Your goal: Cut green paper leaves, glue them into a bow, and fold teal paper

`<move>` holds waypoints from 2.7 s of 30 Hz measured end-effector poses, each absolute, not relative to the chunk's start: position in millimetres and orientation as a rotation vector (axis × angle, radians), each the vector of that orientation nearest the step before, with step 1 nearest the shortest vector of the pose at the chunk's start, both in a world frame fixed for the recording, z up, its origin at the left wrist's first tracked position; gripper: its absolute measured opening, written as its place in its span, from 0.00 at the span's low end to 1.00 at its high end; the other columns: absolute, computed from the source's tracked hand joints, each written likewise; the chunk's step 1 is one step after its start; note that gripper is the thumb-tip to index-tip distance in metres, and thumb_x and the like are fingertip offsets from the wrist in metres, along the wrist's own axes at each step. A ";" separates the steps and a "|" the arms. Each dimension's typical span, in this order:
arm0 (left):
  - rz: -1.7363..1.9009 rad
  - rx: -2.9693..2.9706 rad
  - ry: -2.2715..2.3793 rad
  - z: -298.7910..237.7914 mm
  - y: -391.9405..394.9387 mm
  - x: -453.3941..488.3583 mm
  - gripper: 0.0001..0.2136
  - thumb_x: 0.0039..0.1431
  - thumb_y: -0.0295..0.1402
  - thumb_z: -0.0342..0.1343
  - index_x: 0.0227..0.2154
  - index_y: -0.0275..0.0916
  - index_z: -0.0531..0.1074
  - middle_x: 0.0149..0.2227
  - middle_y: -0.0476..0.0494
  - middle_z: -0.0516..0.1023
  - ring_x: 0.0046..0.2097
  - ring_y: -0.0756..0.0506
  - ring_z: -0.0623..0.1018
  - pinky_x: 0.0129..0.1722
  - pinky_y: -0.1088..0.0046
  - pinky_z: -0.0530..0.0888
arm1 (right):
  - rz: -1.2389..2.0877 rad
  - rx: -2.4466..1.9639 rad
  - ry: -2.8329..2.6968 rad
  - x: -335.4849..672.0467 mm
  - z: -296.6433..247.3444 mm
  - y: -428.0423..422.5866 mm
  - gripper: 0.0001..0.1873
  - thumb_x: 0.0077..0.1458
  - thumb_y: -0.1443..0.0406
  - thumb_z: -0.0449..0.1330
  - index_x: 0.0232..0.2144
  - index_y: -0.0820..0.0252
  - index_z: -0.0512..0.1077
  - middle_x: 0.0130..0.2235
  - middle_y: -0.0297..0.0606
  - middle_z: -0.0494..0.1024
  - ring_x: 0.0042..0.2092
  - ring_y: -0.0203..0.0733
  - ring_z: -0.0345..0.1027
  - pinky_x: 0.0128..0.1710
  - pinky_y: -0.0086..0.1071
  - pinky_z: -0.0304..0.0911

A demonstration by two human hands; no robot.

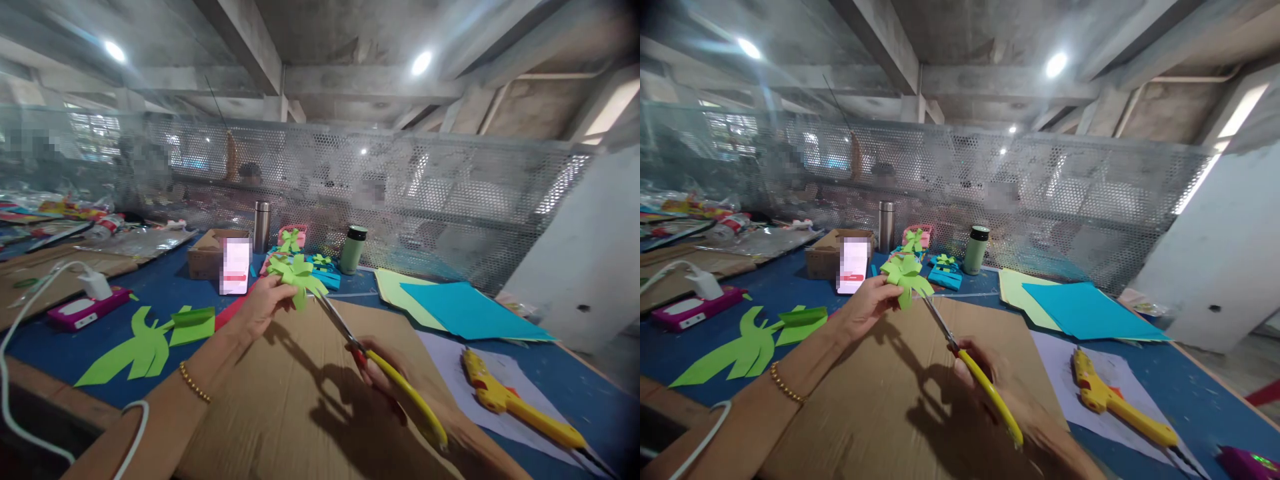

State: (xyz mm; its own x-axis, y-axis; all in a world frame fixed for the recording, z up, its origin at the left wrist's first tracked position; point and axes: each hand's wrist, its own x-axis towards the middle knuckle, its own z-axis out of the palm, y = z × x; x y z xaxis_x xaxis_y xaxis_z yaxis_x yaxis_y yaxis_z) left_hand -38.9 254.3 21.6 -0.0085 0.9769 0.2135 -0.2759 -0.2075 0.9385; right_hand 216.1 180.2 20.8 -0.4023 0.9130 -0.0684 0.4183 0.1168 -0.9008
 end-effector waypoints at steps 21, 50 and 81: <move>1.344 1.275 0.894 12.1 252.5 -34.0 0.06 0.44 0.32 0.61 0.23 0.34 0.74 0.23 0.45 0.74 0.24 0.50 0.71 0.25 0.73 0.65 | 1.258 -1.249 -2.005 215.5 22.7 178.4 0.35 0.53 0.35 0.53 0.44 0.59 0.65 0.23 0.24 0.58 0.20 0.28 0.51 0.16 0.21 0.52; 1.338 1.278 0.907 9.4 254.5 -36.2 0.06 0.43 0.32 0.61 0.22 0.34 0.74 0.22 0.45 0.74 0.24 0.50 0.70 0.24 0.73 0.63 | 1.211 -1.248 -1.958 211.3 28.0 178.7 0.31 0.49 0.37 0.60 0.36 0.58 0.67 0.26 0.28 0.63 0.22 0.29 0.52 0.18 0.24 0.49; 1.324 1.309 0.918 9.6 256.1 -37.7 0.07 0.43 0.33 0.60 0.22 0.34 0.71 0.22 0.47 0.72 0.24 0.51 0.70 0.25 0.73 0.64 | 1.107 -1.257 -2.008 212.7 22.0 183.1 0.25 0.51 0.43 0.60 0.36 0.58 0.69 0.29 0.32 0.65 0.30 0.36 0.56 0.27 0.28 0.54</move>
